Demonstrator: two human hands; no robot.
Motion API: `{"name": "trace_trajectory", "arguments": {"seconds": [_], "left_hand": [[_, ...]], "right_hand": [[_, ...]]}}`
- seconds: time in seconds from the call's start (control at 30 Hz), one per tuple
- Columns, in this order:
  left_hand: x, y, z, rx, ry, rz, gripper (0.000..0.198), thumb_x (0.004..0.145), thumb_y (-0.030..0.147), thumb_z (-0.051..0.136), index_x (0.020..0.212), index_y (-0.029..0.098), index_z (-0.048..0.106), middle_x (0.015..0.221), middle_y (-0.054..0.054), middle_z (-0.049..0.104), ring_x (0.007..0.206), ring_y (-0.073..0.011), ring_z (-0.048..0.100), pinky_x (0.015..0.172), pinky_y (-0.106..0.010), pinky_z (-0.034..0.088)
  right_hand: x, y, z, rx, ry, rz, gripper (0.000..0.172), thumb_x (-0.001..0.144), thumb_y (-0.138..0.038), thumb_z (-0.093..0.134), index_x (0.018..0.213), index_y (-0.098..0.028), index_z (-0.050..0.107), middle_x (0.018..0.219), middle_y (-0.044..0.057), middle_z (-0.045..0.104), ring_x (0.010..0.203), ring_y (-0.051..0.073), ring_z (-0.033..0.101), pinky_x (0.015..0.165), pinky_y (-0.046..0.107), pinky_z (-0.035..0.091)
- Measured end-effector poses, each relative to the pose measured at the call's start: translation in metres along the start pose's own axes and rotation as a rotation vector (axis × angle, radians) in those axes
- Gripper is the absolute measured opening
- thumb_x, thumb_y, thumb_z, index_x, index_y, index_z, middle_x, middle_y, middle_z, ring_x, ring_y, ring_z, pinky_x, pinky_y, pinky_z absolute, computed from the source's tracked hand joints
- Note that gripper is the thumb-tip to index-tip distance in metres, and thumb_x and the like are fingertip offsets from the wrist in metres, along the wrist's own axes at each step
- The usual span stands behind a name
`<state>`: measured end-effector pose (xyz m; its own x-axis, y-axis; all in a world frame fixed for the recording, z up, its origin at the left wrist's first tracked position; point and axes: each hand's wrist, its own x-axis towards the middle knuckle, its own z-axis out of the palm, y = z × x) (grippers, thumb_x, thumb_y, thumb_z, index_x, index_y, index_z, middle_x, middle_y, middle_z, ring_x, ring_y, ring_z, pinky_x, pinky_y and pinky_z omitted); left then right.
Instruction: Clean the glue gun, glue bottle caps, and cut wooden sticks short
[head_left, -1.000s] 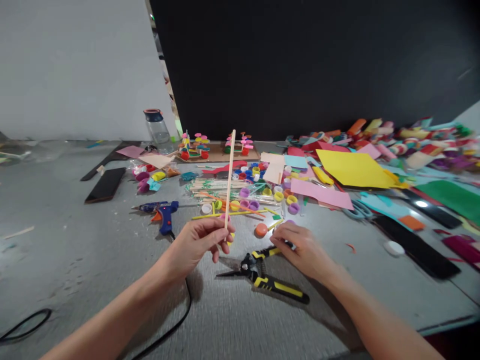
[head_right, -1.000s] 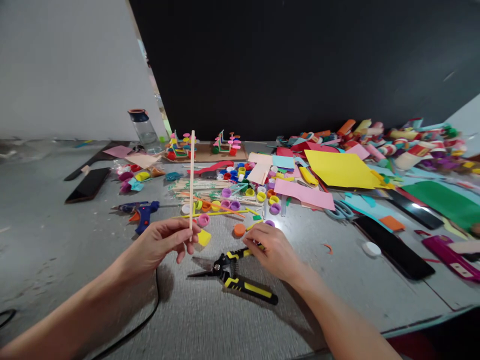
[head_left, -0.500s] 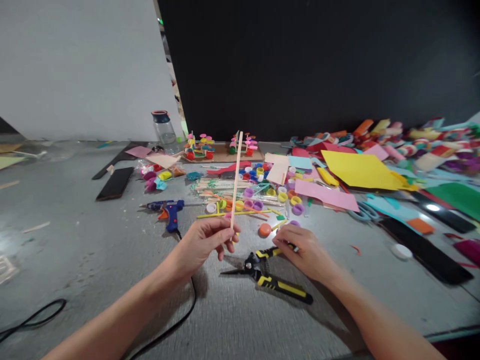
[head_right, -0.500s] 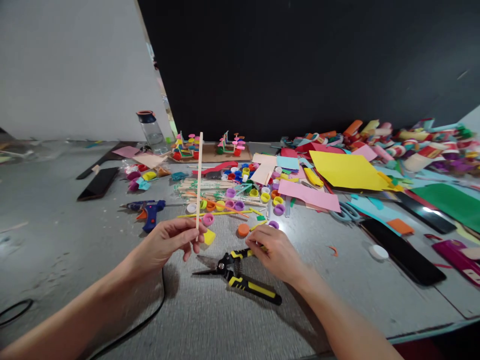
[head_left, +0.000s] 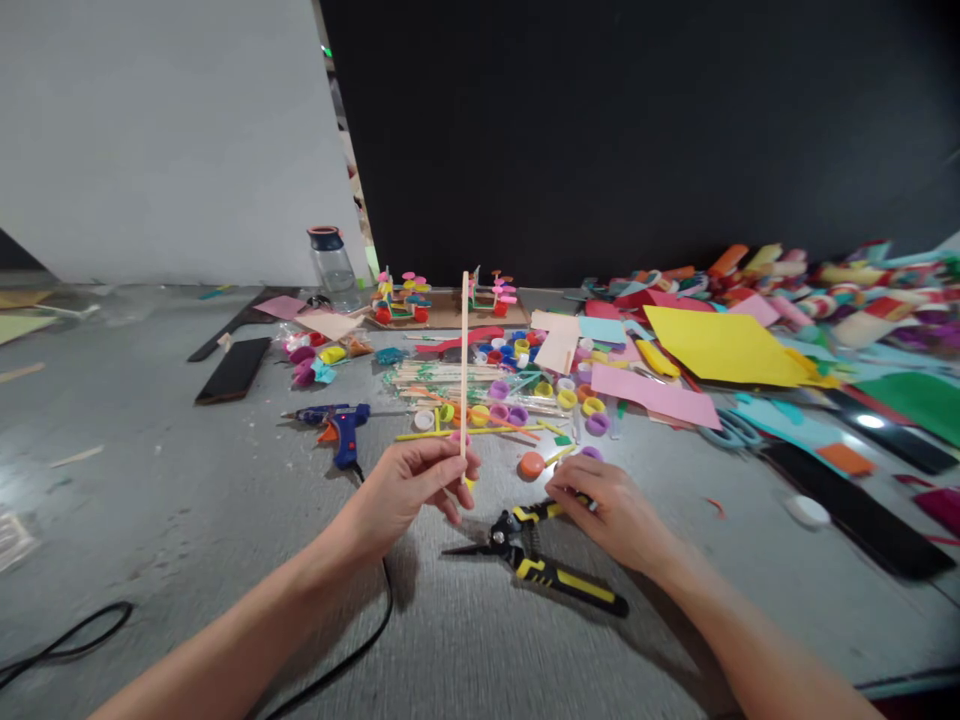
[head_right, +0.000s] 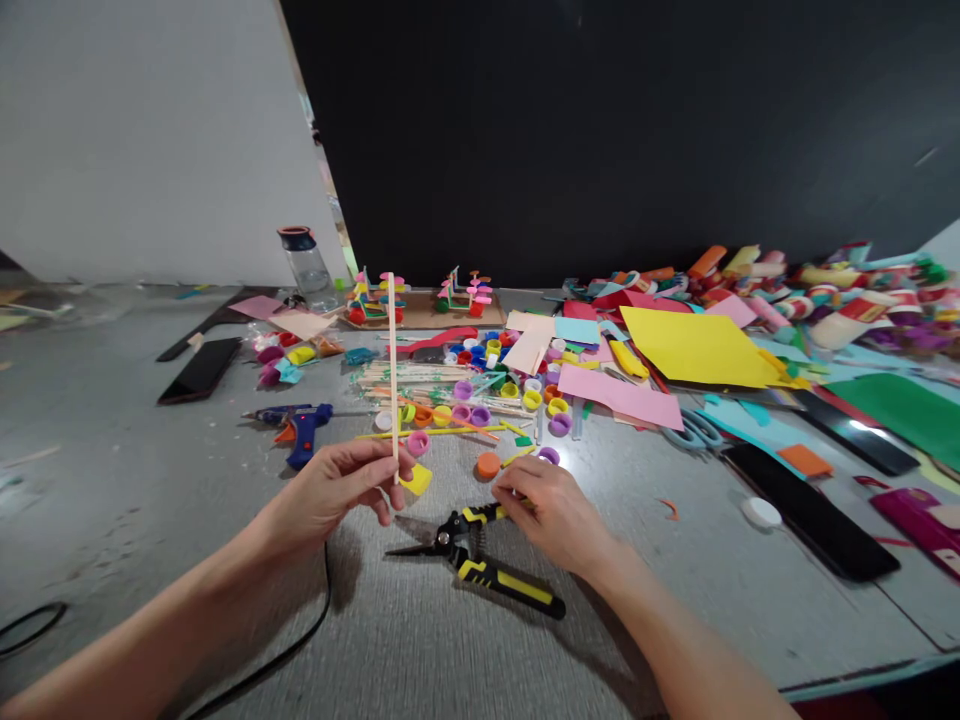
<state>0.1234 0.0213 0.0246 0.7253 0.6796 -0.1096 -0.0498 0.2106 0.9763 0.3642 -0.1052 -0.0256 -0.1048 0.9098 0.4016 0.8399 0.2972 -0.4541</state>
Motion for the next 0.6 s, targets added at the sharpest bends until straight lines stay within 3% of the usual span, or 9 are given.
{"name": "trace_trajectory", "arguments": {"seconds": [0.33,0.47,0.6], "left_hand": [[0.001,0.0,-0.001,0.025,-0.052,-0.019,0.026,0.079,0.04,0.078,0.08,0.015,0.076,0.077,-0.004,0.067,0.059,-0.0134,0.065,0.048,-0.022,0.055],[0.001,-0.001,-0.002,0.022,-0.028,0.0,0.023,0.081,0.039,0.078,0.081,0.016,0.077,0.078,-0.004,0.068,0.06,-0.0137,0.065,0.05,-0.023,0.056],[0.002,-0.002,-0.003,0.013,-0.014,-0.01,0.024,0.081,0.039,0.079,0.081,0.015,0.077,0.076,-0.004,0.069,0.061,-0.014,0.066,0.051,-0.022,0.056]], "right_hand": [[0.0,0.001,-0.001,0.0,-0.025,0.024,0.015,0.101,-0.019,0.051,0.092,-0.022,0.062,0.09,0.006,0.069,0.088,0.021,0.066,0.077,0.035,0.051],[-0.002,-0.003,-0.004,0.002,-0.107,0.02,0.007,0.098,-0.024,0.058,0.103,-0.022,0.062,0.104,0.007,0.069,0.098,0.022,0.064,0.085,0.037,0.052],[-0.005,-0.012,-0.008,0.017,-0.206,-0.008,0.027,0.093,-0.036,0.067,0.113,-0.022,0.058,0.117,0.01,0.067,0.109,0.025,0.062,0.09,0.04,0.053]]}}
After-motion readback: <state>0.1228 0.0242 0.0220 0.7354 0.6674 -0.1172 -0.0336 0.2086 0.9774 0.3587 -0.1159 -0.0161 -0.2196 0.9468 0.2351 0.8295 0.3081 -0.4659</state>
